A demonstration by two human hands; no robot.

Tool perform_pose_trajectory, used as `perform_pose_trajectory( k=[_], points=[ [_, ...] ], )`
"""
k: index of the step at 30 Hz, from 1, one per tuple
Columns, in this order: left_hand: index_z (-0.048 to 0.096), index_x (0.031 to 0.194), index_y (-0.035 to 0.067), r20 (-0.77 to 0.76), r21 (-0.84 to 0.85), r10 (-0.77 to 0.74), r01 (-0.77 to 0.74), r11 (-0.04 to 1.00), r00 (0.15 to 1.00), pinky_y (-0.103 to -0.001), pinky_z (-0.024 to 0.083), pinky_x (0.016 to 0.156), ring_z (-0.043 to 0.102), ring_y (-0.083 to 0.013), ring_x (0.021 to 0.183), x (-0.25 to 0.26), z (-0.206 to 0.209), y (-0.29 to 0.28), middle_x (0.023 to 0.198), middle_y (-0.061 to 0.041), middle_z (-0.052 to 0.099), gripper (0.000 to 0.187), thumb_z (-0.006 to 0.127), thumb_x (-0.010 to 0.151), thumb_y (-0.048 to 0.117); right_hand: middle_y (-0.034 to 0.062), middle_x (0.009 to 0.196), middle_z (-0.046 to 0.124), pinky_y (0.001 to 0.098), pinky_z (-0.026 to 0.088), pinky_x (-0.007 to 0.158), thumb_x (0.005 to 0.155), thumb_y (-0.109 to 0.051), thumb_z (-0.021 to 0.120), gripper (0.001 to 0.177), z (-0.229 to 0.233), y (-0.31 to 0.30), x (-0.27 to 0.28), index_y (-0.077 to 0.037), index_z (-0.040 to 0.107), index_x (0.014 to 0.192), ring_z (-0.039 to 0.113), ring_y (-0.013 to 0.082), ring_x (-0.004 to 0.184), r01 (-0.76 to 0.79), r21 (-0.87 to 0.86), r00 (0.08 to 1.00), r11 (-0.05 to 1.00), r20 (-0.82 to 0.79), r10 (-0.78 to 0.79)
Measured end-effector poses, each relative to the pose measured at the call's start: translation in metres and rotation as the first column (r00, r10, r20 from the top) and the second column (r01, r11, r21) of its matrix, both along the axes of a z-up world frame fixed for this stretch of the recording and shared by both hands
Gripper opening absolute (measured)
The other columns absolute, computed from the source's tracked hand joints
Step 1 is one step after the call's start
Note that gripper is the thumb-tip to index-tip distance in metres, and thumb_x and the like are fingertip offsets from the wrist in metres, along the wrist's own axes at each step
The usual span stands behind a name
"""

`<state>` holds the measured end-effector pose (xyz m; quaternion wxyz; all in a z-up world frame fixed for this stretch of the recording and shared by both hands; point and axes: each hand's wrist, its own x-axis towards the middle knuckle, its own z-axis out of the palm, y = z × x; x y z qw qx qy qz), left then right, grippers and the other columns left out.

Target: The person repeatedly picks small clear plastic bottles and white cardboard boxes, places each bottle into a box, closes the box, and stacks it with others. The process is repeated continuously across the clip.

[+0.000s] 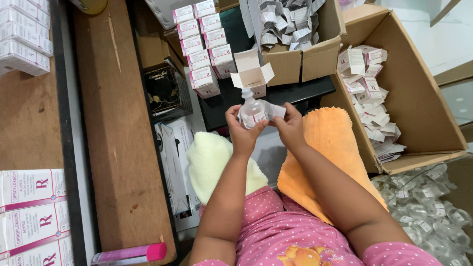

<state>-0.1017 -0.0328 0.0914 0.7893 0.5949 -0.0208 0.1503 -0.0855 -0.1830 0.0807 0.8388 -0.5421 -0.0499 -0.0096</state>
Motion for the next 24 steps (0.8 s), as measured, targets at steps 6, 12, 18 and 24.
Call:
perform_pose_trajectory(
  k=[6, 12, 18, 24],
  points=[
    [0.042, 0.136, 0.004, 0.014, 0.278, 0.123, -0.122, 0.953, 0.992, -0.034, 0.052, 0.103, 0.06, -0.0201, 0.12, -0.002, -0.003, 0.002, 0.131, -0.012, 0.055, 0.079, 0.093, 0.08, 0.024, -0.0007, 0.085, 0.05, 0.0221, 0.04, 0.071, 0.106, 0.0, 0.069, 0.025, -0.016, -0.001, -0.002, -0.001, 0.048, 0.091, 0.046, 0.0022, 0.08, 0.004, -0.25, 0.996, 0.968, 0.092, 0.02],
    [0.047, 0.144, -0.001, 0.152, 0.53, 0.241, -0.285, 0.799, 0.959, -0.037, 0.051, 0.104, 0.053, -0.0272, 0.122, -0.008, 0.012, -0.002, 0.135, -0.016, 0.039, 0.077, 0.089, 0.084, 0.024, 0.0008, 0.1, 0.066, 0.0202, 0.048, 0.074, 0.101, -0.008, 0.068, 0.022, 0.008, 0.012, -0.011, -0.003, 0.051, 0.114, 0.059, 0.0023, 0.089, 0.02, -0.263, 0.997, 0.965, 0.076, 0.0],
    [0.045, 0.12, 0.006, -0.025, 0.229, 0.29, -0.276, 0.933, 0.957, -0.038, 0.058, 0.093, 0.057, -0.0246, 0.114, -0.009, 0.026, -0.011, 0.125, -0.011, 0.045, 0.075, 0.094, 0.07, 0.034, 0.0042, 0.107, 0.066, 0.0224, 0.051, 0.082, 0.107, -0.007, 0.057, 0.018, 0.017, 0.02, -0.02, -0.002, 0.05, 0.123, 0.061, 0.0058, 0.096, 0.029, -0.297, 0.987, 0.955, 0.161, 0.02],
    [0.046, 0.119, 0.004, 0.4, 0.549, 0.387, -0.555, 0.624, 0.831, -0.045, 0.049, 0.093, 0.05, -0.0389, 0.115, -0.009, 0.022, -0.004, 0.129, -0.02, 0.043, 0.079, 0.099, 0.064, 0.025, 0.0054, 0.107, 0.063, 0.027, 0.051, 0.092, 0.102, -0.008, 0.051, 0.021, 0.004, 0.021, -0.023, -0.002, 0.049, 0.122, 0.059, 0.0088, 0.098, -0.067, -0.098, 0.996, 0.993, 0.056, 0.072]
  ],
)
